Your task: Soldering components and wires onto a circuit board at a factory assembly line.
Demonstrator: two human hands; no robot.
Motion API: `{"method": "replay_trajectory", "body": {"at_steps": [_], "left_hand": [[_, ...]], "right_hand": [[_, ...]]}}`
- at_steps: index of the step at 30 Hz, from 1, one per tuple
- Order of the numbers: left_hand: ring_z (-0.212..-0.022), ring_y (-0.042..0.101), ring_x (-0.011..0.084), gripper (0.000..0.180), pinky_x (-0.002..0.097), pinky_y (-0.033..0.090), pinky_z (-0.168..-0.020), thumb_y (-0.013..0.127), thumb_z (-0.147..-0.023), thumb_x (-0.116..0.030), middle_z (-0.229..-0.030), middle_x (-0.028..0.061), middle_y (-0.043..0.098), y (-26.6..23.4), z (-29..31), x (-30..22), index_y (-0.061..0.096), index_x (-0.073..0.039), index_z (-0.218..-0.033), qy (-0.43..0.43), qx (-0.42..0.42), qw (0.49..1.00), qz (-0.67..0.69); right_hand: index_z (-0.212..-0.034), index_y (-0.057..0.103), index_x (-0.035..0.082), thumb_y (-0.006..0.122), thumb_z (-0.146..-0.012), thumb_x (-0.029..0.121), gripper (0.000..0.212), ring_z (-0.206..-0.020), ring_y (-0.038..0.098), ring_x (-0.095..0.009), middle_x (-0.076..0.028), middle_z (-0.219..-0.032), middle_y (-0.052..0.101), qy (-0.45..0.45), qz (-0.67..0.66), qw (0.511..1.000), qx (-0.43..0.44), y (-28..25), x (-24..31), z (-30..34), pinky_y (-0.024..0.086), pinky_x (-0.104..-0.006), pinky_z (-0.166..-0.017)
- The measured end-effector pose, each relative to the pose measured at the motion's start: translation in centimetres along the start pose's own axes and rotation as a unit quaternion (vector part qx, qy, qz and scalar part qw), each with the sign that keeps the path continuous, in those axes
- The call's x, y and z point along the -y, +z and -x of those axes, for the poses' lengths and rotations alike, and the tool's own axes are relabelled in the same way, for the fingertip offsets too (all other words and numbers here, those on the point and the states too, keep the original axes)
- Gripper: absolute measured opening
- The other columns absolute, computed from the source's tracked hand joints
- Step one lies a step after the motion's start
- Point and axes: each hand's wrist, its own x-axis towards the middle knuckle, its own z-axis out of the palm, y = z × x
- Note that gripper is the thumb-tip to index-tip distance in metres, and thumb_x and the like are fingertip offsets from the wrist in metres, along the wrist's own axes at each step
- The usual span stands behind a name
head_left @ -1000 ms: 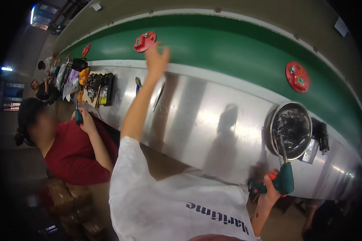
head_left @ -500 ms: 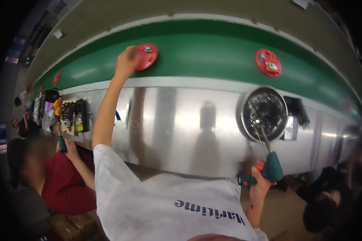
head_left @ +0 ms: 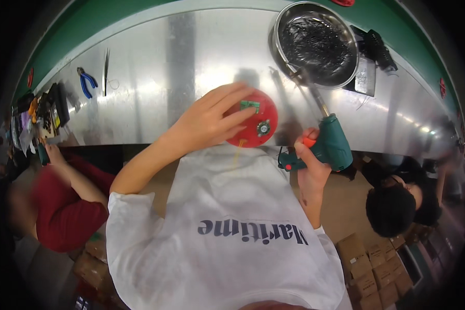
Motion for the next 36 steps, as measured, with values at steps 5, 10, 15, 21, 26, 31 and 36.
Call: {"method": "replay_trajectory", "body": {"at_steps": [5, 10, 15, 21, 26, 31, 36], "left_hand": [[-0.112, 0.056, 0.0336, 0.031, 0.0415, 0.048, -0.091, 0.074, -0.065, -0.003, -0.116, 0.0134, 0.061, 0.1, 5.1, -3.6, 0.07, -0.005, -0.096, -0.039, -0.028, 0.998, 0.048], [-0.108, 0.057, 0.0326, 0.031, 0.0407, 0.048, -0.088, 0.076, -0.063, -0.001, -0.113, 0.0122, 0.063, 1.7, 6.0, -5.5, 0.071, -0.004, -0.093, -0.075, -0.075, 0.989, 0.103], [-0.104, 0.059, 0.0317, 0.027, 0.04, 0.049, -0.086, 0.075, -0.066, 0.002, -0.11, 0.0125, 0.065, 2.2, 6.0, -5.3, 0.07, -0.001, -0.093, -0.081, -0.106, 0.982, 0.133], [-0.098, 0.063, 0.0301, 0.025, 0.0406, 0.049, -0.084, 0.072, -0.069, 0.004, -0.111, 0.0152, 0.066, 2.2, 6.5, -5.1, 0.069, 0.001, -0.093, -0.092, -0.101, 0.98, 0.143], [-0.093, 0.064, 0.0301, 0.023, 0.0402, 0.051, -0.081, 0.072, -0.066, 0.005, -0.107, 0.0147, 0.068, 3.0, 7.8, -4.5, 0.069, 0.002, -0.088, -0.09, -0.133, 0.977, 0.141], [-0.094, 0.064, 0.0298, 0.021, 0.0397, 0.051, -0.082, 0.071, -0.066, 0.007, -0.107, 0.0156, 0.067, 3.2, 8.1, -4.7, 0.068, 0.002, -0.086, -0.106, -0.128, 0.973, 0.159], [-0.094, 0.065, 0.0264, 0.014, 0.0361, 0.053, -0.082, 0.066, -0.076, 0.009, -0.11, 0.0178, 0.066, 3.4, 7.1, -5.6, 0.065, 0.002, -0.088, -0.246, -0.168, 0.901, 0.316]], "right_hand": [[-0.107, 0.054, 0.002, 0.063, -0.072, -0.014, 0.04, -0.086, 0.058, -0.018, -0.01, -0.103, 0.055, 0.012, 0.007, 1.0, 0.014, -0.9, -0.3, 0.3, 0.047, -0.0281, -0.073], [-0.106, 0.054, 0.002, 0.063, -0.073, -0.014, 0.038, -0.086, 0.057, -0.018, -0.01, -0.103, 0.055, 0.032, 0.002, 0.999, 0.04, -0.5, -0.9, -0.1, 0.047, -0.0278, -0.074], [-0.105, 0.055, 0.002, 0.064, -0.073, -0.014, 0.036, -0.087, 0.057, -0.019, -0.01, -0.103, 0.055, 0.031, 0.013, 0.998, 0.06, 0.0, -1.3, -0.2, 0.047, -0.028, -0.075], [-0.105, 0.055, 0.002, 0.064, -0.073, -0.013, 0.037, -0.087, 0.058, -0.018, -0.01, -0.104, 0.055, 0.033, 0.018, 0.997, 0.07, 0.2, -1.7, -0.4, 0.047, -0.0299, -0.077], [-0.104, 0.056, 0.0, 0.066, -0.073, -0.015, 0.036, -0.084, 0.06, -0.015, -0.01, -0.102, 0.057, 0.045, 0.011, 0.996, 0.071, 0.4, -2.0, -0.6, 0.05, -0.0284, -0.077], [-0.105, 0.056, 0.0, 0.067, -0.073, -0.015, 0.037, -0.084, 0.06, -0.015, -0.011, -0.103, 0.057, 0.047, 0.014, 0.997, 0.067, 0.5, -1.9, -0.8, 0.051, -0.0283, -0.077], [-0.105, 0.057, 0.0, 0.066, -0.073, -0.016, 0.037, -0.085, 0.061, -0.015, -0.011, -0.104, 0.057, 0.039, 0.008, 0.996, 0.079, 0.5, -1.9, -1.0, 0.051, -0.0283, -0.077]]}}
